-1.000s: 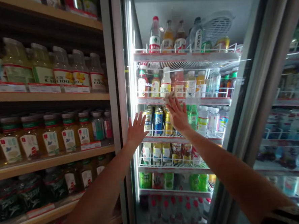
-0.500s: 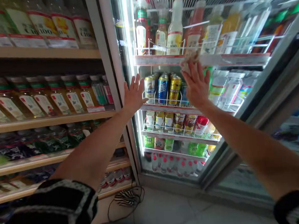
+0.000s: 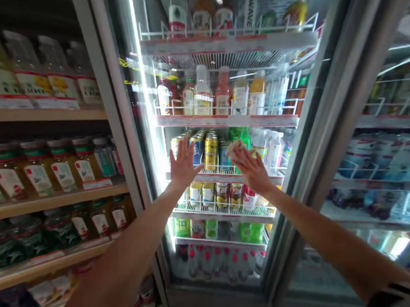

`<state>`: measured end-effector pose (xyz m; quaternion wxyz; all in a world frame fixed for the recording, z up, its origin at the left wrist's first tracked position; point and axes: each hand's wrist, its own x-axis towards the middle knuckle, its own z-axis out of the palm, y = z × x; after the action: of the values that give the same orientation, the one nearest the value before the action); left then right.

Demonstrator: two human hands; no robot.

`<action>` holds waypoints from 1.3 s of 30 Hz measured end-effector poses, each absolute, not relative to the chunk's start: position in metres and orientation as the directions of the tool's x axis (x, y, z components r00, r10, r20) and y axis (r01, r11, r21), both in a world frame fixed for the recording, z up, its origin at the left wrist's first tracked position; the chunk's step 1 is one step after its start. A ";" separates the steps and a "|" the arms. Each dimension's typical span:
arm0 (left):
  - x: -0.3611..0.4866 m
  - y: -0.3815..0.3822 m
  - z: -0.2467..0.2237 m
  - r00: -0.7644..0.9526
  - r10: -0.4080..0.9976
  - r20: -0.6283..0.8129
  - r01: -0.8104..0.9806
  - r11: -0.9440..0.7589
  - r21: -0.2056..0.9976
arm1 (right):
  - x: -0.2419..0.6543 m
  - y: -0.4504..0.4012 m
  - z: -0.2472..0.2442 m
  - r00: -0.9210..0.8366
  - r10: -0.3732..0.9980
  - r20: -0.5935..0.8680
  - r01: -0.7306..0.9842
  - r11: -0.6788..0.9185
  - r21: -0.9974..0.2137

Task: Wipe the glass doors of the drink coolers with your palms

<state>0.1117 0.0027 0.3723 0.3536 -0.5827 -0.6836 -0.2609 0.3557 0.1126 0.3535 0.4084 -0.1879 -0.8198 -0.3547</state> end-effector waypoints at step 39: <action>0.097 0.039 0.462 -0.084 0.047 0.995 0.994 0.080 0.080 | 0.384 0.156 0.376 -0.145 -0.032 0.989 0.819 0.557 0.138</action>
<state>0.0969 0.0388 0.4622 0.4855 -0.4717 -0.5516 -0.4874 0.3835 0.1563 0.3765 0.5826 -0.2970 -0.6627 -0.3650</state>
